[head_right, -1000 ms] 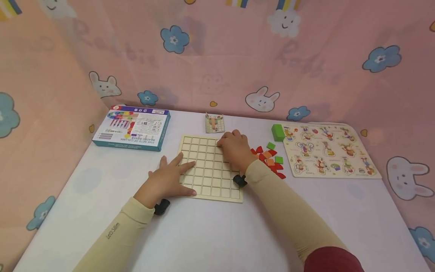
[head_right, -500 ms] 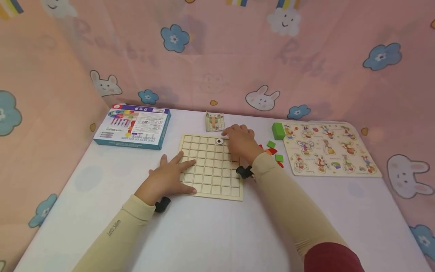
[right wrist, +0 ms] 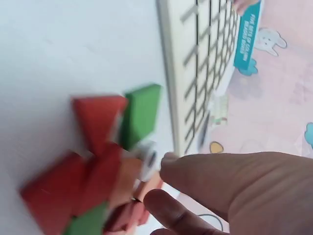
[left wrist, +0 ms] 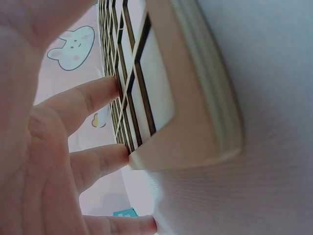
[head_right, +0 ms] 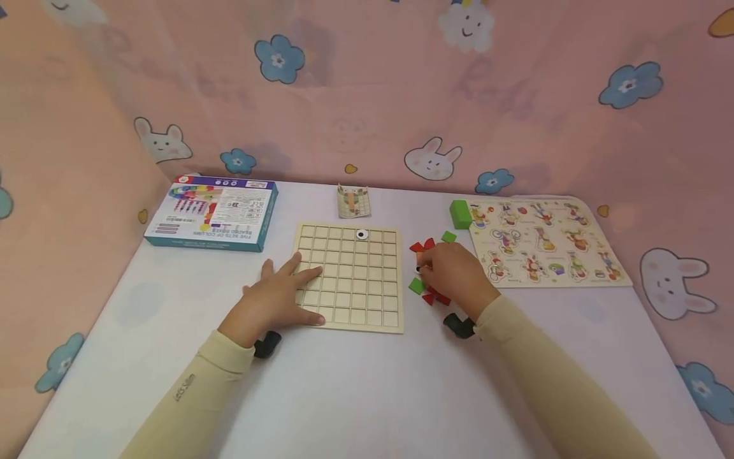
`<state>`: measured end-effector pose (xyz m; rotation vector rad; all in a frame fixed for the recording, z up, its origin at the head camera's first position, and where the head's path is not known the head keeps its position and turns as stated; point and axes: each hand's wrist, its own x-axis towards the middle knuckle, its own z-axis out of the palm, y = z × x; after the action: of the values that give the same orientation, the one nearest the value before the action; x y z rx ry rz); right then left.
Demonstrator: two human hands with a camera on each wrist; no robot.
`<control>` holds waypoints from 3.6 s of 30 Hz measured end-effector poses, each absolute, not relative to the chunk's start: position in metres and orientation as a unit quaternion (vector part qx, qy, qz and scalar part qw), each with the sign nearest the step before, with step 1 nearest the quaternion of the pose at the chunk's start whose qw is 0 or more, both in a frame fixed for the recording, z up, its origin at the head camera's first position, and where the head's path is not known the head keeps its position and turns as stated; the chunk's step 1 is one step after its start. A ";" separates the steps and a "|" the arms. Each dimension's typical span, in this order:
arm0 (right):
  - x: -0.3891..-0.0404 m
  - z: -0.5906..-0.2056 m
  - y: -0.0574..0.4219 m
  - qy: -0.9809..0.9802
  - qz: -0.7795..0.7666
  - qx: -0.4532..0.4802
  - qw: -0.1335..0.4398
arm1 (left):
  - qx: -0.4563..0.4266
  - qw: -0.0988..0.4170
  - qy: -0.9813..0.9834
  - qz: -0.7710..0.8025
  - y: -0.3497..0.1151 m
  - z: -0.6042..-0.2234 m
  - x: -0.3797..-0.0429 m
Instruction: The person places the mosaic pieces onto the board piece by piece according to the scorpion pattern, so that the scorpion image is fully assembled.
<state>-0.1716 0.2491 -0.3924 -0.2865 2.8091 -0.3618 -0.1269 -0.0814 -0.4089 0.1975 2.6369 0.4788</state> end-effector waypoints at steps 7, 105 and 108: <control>-0.167 -0.408 0.239 0.983 -0.100 -0.106 0.108 | 0.070 0.224 0.956 0.177 -0.084 -0.411 -0.127; -0.211 -0.410 0.271 0.987 -0.113 -0.067 0.096 | 0.070 0.215 0.957 0.180 -0.085 -0.416 -0.129; -0.211 -0.411 0.276 0.986 -0.097 -0.089 0.102 | 0.069 0.214 0.957 0.182 -0.085 -0.417 -0.128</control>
<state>-0.2106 0.2759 -0.4111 -0.2641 2.9123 -0.2867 -0.1280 -0.0853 -0.4169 0.1926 2.6566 0.5044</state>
